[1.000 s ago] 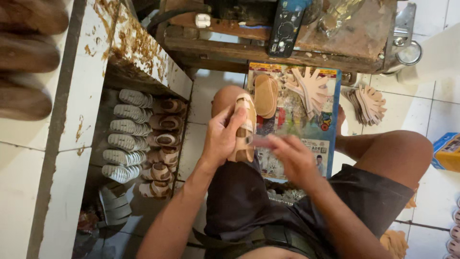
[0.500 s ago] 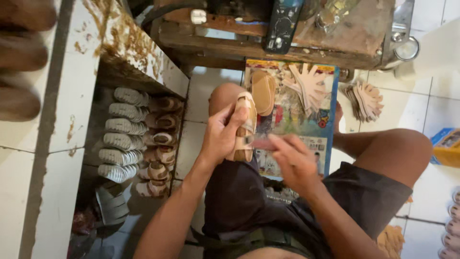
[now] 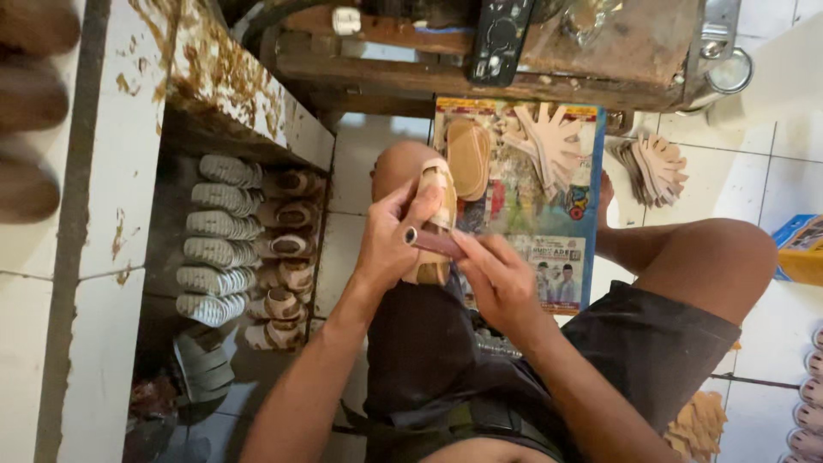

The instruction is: The person sits on the workshop floor assembling a leather sandal on a wooden last. They fit the strap pieces over the last, press and shape the leather upper, tap the edges with a hammer, and pick up additional leather components from the floor to continue fitting the sandal.

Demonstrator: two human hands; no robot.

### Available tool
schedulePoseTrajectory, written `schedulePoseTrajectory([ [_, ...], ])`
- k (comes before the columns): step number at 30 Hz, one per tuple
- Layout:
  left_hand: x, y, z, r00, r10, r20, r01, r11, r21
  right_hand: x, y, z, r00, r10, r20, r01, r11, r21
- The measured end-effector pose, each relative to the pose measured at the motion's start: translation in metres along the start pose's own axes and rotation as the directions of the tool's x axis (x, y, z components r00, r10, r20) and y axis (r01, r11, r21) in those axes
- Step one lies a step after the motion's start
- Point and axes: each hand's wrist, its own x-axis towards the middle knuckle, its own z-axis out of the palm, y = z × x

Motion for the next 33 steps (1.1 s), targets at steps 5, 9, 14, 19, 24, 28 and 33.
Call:
schedulePoseTrajectory([
  [5,-0.001,0.001,0.001,0.993,0.120,-0.024,-0.119,0.992,0.030,-0.017,-0.004,-0.022,0.973,0.214,0.083,-0.213,0.977,-0.026],
  [9,-0.003,-0.002,-0.002,0.992,0.125,-0.011,-0.123,0.987,0.102,-0.011,0.014,-0.035,0.965,0.260,-0.011,-0.260,0.966,-0.005],
  [14,0.001,-0.007,-0.004,0.993,0.118,-0.021,-0.112,0.976,0.189,0.016,0.016,-0.022,0.976,0.210,-0.067,-0.202,0.974,0.106],
  [19,0.003,-0.007,-0.007,0.996,0.084,-0.032,-0.080,0.990,0.116,0.011,0.004,-0.004,0.999,-0.026,0.037,0.025,1.000,0.013],
  [24,0.001,-0.005,-0.009,0.999,0.038,-0.007,-0.039,0.999,-0.006,-0.024,0.005,-0.012,0.988,0.136,0.067,-0.133,0.990,-0.045],
  [28,0.002,-0.008,-0.008,0.997,-0.050,0.057,0.054,0.996,-0.075,-0.010,0.013,-0.023,0.976,0.215,-0.020,-0.215,0.976,-0.018],
  [33,0.005,-0.015,-0.009,0.984,0.127,0.121,-0.135,0.989,0.057,0.027,0.020,-0.010,0.999,-0.031,-0.019,0.032,0.999,0.037],
])
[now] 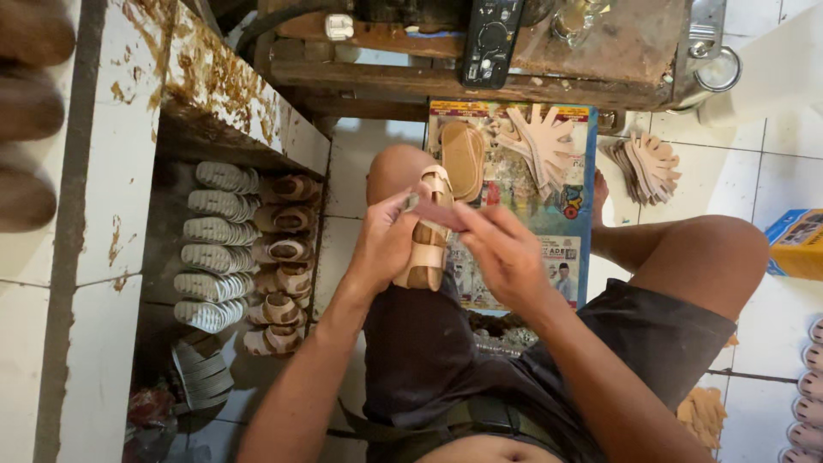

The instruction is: The person sits on the workshop floor assembling a leather sandal on a wooden last. They fit the strap pieces over the last, press and shape the leather upper, tap the edges with a hammer, and pick up additional leather components from the floor to continue fitting the sandal.

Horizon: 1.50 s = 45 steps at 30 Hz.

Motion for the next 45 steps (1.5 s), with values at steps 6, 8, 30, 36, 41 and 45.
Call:
schedulePoseTrajectory([
  [6,0.002,0.006,0.002,0.981,-0.193,-0.026,0.191,0.979,-0.066,-0.012,0.014,-0.005,0.995,0.076,0.058,-0.075,0.997,-0.025],
  [8,0.000,0.011,0.000,0.957,-0.285,0.053,0.289,0.926,-0.244,-0.019,0.016,-0.012,0.982,0.179,0.054,-0.178,0.984,-0.027],
  [30,0.018,0.042,-0.014,0.928,-0.231,0.293,0.139,0.942,0.304,-0.011,0.005,-0.003,0.978,0.200,-0.054,-0.189,0.969,0.158],
  [36,0.023,0.036,-0.010,0.812,0.265,0.520,-0.534,0.699,0.476,0.003,-0.006,-0.006,0.997,0.063,0.047,-0.066,0.995,0.070],
  [41,0.017,0.039,-0.014,0.914,-0.250,0.320,0.103,0.905,0.414,-0.010,0.003,-0.016,0.947,0.320,0.027,-0.321,0.945,0.065],
  [45,0.017,0.038,-0.006,0.917,-0.183,0.354,0.001,0.889,0.458,-0.015,0.007,-0.009,0.999,0.035,0.008,-0.035,0.999,-0.008],
])
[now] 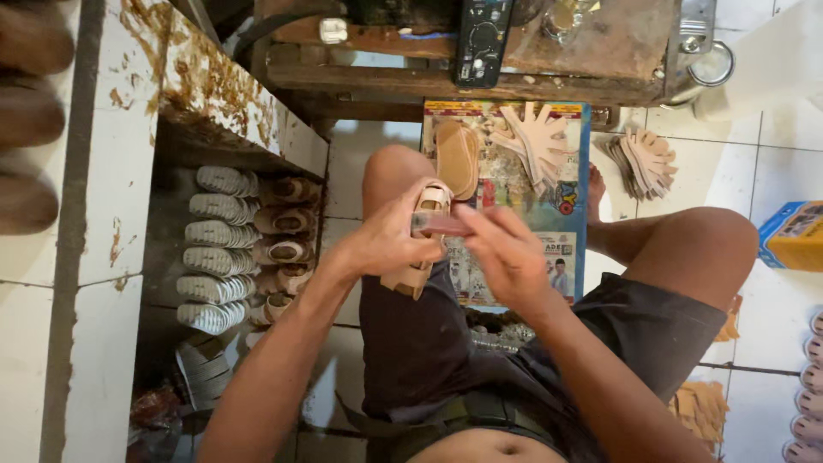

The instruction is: The person sits on the workshop floor assembling a leather sandal on a wooden last. They fit the strap pieces over the last, press and shape the leather upper, tap the edges with a hammer, and pick up additional leather components from the floor to continue fitting the sandal.

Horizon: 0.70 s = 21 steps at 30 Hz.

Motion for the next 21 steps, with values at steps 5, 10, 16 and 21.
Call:
schedulePoseTrajectory([
  [5,-0.002,-0.002,-0.003,0.998,-0.038,0.042,0.042,0.993,-0.107,0.009,0.010,-0.012,0.996,0.091,0.005,-0.091,0.996,-0.009],
  [10,0.000,-0.007,0.000,1.000,0.022,0.013,-0.023,1.000,0.021,0.001,0.003,-0.007,0.999,-0.001,-0.040,0.006,0.992,0.125],
  [16,0.001,-0.002,0.001,0.999,0.042,0.020,-0.042,0.999,0.006,-0.004,0.018,-0.006,0.985,0.160,0.063,-0.162,0.986,0.030],
  [21,-0.009,0.022,-0.004,0.997,0.072,0.021,-0.072,0.997,-0.023,-0.020,0.019,-0.027,0.970,0.244,-0.021,-0.245,0.968,-0.059],
])
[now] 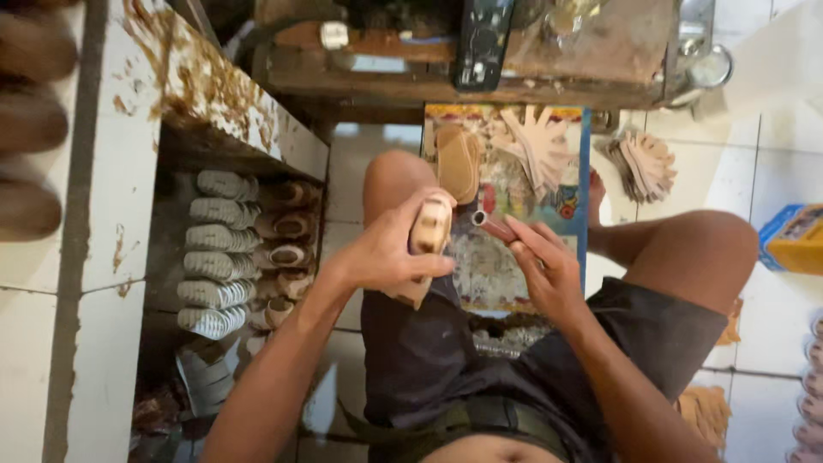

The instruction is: The person sits on the workshop floor assembling a leather sandal on a wooden last. They fit the strap pieces over the last, press and shape the leather upper, tap the edges with a hammer, and pick up additional leather components from the floor to continue fitting the sandal.

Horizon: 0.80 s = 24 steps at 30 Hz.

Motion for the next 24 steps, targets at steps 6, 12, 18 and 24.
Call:
schedulePoseTrajectory([
  [6,-0.004,0.035,-0.012,0.987,0.128,-0.101,-0.095,0.955,0.282,0.014,-0.038,0.012,1.000,0.015,-0.023,-0.010,0.976,0.216],
  [12,0.004,0.032,-0.012,0.982,0.177,-0.060,-0.147,0.929,0.340,0.035,-0.050,0.023,0.962,-0.267,-0.050,0.270,0.959,0.090],
  [18,0.004,0.023,-0.015,0.986,0.143,-0.083,-0.108,0.939,0.325,0.023,-0.035,0.022,0.960,-0.240,-0.142,0.255,0.962,0.096],
  [24,0.005,0.023,-0.011,0.990,0.102,-0.102,-0.064,0.945,0.321,0.031,-0.034,0.029,0.959,-0.262,-0.109,0.272,0.958,0.087],
])
